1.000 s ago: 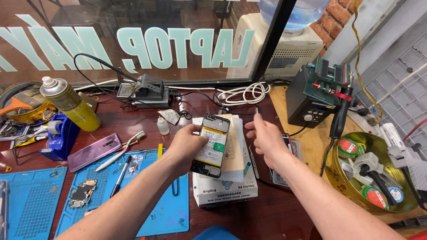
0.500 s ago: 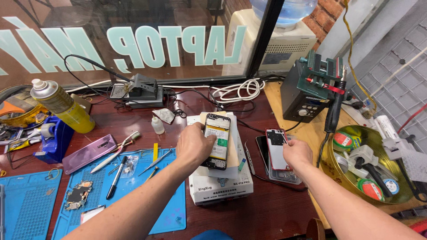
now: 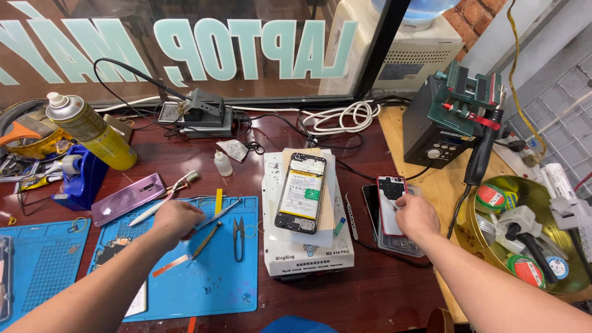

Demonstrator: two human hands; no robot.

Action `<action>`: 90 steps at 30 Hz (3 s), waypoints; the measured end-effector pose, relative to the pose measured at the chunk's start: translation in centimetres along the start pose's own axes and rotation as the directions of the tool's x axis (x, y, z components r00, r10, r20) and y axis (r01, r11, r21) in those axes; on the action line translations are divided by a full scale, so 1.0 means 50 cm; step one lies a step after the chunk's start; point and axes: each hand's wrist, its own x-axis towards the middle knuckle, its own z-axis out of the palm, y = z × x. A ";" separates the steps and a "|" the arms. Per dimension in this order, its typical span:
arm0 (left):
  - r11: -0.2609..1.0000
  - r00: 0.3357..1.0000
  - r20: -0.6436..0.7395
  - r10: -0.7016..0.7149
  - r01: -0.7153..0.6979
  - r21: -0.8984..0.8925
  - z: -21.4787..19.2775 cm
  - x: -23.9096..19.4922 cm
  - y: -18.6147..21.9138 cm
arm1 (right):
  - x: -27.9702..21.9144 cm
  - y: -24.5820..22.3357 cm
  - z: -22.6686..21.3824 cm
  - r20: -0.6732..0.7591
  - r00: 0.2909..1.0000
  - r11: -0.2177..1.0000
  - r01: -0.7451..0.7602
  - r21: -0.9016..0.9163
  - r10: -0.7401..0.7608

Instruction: The person disassembles a smartphone, removes the motherboard, and places the device in a plastic container. They then use a metal tool to pry open the back cover of another smartphone and remove the battery.

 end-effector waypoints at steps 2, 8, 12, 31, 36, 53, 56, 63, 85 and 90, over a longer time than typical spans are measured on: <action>0.961 0.994 0.112 -0.011 -0.021 0.276 0.006 0.001 -0.042 | -0.010 -0.010 -0.006 0.034 0.999 1.000 -0.002 -0.031 0.003; 0.865 0.995 -0.001 0.099 -0.085 0.495 0.055 -0.025 -0.048 | -0.035 -0.104 -0.050 -0.214 0.967 0.960 0.184 0.212 -0.138; 0.887 0.957 -0.048 0.286 -0.246 0.390 0.019 -0.062 0.039 | -0.064 -0.215 -0.117 -0.274 0.925 0.796 0.369 0.480 -0.264; 0.694 0.822 0.234 0.519 -0.245 -0.678 0.027 -0.265 0.339 | -0.190 -0.385 -0.177 0.150 0.879 0.079 -0.128 0.989 -0.453; 0.860 0.880 0.133 0.457 -0.399 -0.318 0.052 -0.264 0.312 | -0.166 -0.385 -0.164 0.003 0.920 0.140 0.057 0.989 -0.393; 0.938 0.940 -0.010 0.341 -0.341 -0.070 0.138 -0.208 0.317 | -0.138 -0.408 -0.126 -0.209 0.718 0.517 0.643 0.565 -0.664; 0.928 0.927 -0.040 0.373 -0.373 0.001 0.140 -0.208 0.309 | -0.128 -0.416 -0.126 -0.251 0.665 0.491 0.709 0.506 -0.703; 0.911 0.914 -0.051 0.402 -0.405 -0.080 0.146 -0.193 0.297 | -0.112 -0.425 -0.127 -0.249 0.639 0.486 0.737 0.469 -0.728; 0.949 0.978 0.168 0.123 -0.067 -0.309 0.116 -0.237 0.287 | -0.142 -0.509 -0.186 -0.056 0.403 0.394 0.911 0.124 -0.913; 0.929 0.964 0.101 0.246 -0.204 -0.310 0.113 -0.255 0.290 | -0.122 -0.502 -0.197 -0.038 0.381 0.375 0.920 0.118 -0.924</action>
